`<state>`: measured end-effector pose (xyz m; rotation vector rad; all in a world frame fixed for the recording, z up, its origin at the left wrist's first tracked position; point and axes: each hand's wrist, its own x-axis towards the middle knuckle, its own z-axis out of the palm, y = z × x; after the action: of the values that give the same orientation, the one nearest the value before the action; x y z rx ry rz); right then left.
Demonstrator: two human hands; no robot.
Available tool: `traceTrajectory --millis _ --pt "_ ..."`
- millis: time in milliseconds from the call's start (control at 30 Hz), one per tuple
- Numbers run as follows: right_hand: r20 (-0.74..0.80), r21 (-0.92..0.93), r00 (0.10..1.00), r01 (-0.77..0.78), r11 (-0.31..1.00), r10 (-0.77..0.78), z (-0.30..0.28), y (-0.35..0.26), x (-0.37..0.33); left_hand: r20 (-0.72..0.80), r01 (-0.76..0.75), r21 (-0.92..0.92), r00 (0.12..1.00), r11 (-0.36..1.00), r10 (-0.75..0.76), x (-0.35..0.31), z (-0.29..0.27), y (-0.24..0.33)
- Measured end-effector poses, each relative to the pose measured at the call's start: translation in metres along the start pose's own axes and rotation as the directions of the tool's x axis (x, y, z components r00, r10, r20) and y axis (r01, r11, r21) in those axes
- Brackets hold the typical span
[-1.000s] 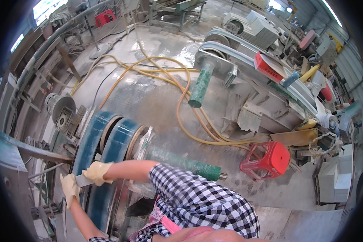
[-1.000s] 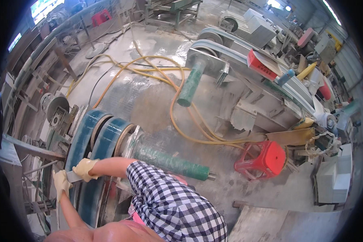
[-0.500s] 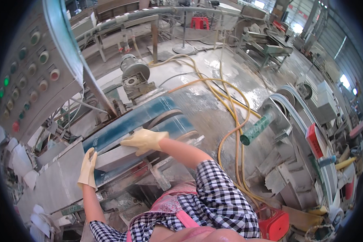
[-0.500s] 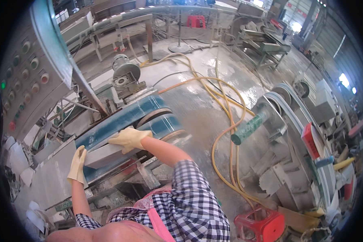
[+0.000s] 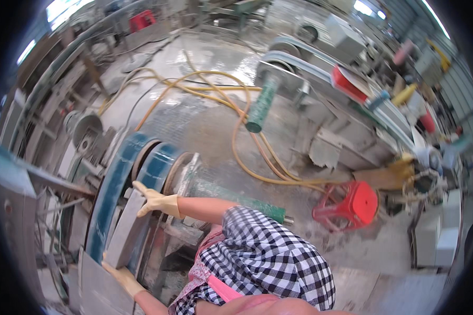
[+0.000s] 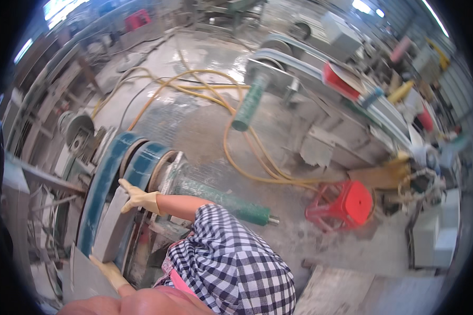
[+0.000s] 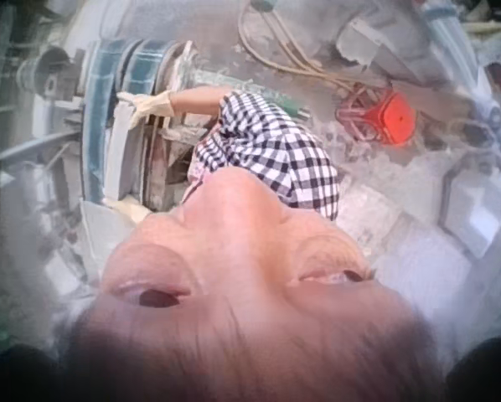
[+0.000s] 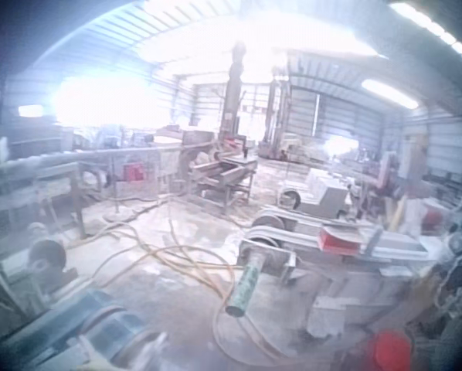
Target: The person puts on gloves, then repeatedly picks up rectangular stone slabs, rubs their edges against a rotating polishing wheel, and stacks the finished pieces on a nearby pile. The person handles each slab one at a time and places them in a growing stack after polishing.
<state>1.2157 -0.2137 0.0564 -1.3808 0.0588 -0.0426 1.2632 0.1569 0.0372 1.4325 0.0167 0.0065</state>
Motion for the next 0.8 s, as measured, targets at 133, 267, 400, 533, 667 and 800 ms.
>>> traceTrajectory --millis 133,267,400,533,667,800 --pt "0.112 -0.235 0.986 -0.097 0.967 0.126 -0.011 -0.001 0.015 0.395 -0.457 0.889 0.799 0.030 0.454 -0.006 -0.005 0.010" --pt "0.179 -0.148 0.971 -0.131 0.980 0.157 -0.022 -0.006 0.021 0.336 -0.316 0.942 0.882 -0.113 0.331 -0.007 -0.001 0.021" --pt "0.213 -0.243 0.954 -0.158 0.957 0.212 -0.022 -0.018 0.011 0.355 -0.363 0.932 0.906 -0.008 0.230 -0.013 0.002 0.033" --pt "0.162 -0.101 0.976 -0.130 0.986 0.145 -0.022 -0.033 0.004 0.345 -0.360 0.926 0.929 0.115 0.134 -0.009 0.003 0.037" --pt "0.133 -0.158 0.978 -0.137 0.978 0.159 -0.022 -0.027 0.006 0.267 -0.158 0.652 0.963 0.741 -0.030 -0.001 0.007 0.038" --pt "0.194 -0.135 0.981 0.009 0.991 0.017 -0.026 -0.009 0.020 0.300 0.072 0.253 0.942 0.965 -0.149 -0.009 0.011 0.051"
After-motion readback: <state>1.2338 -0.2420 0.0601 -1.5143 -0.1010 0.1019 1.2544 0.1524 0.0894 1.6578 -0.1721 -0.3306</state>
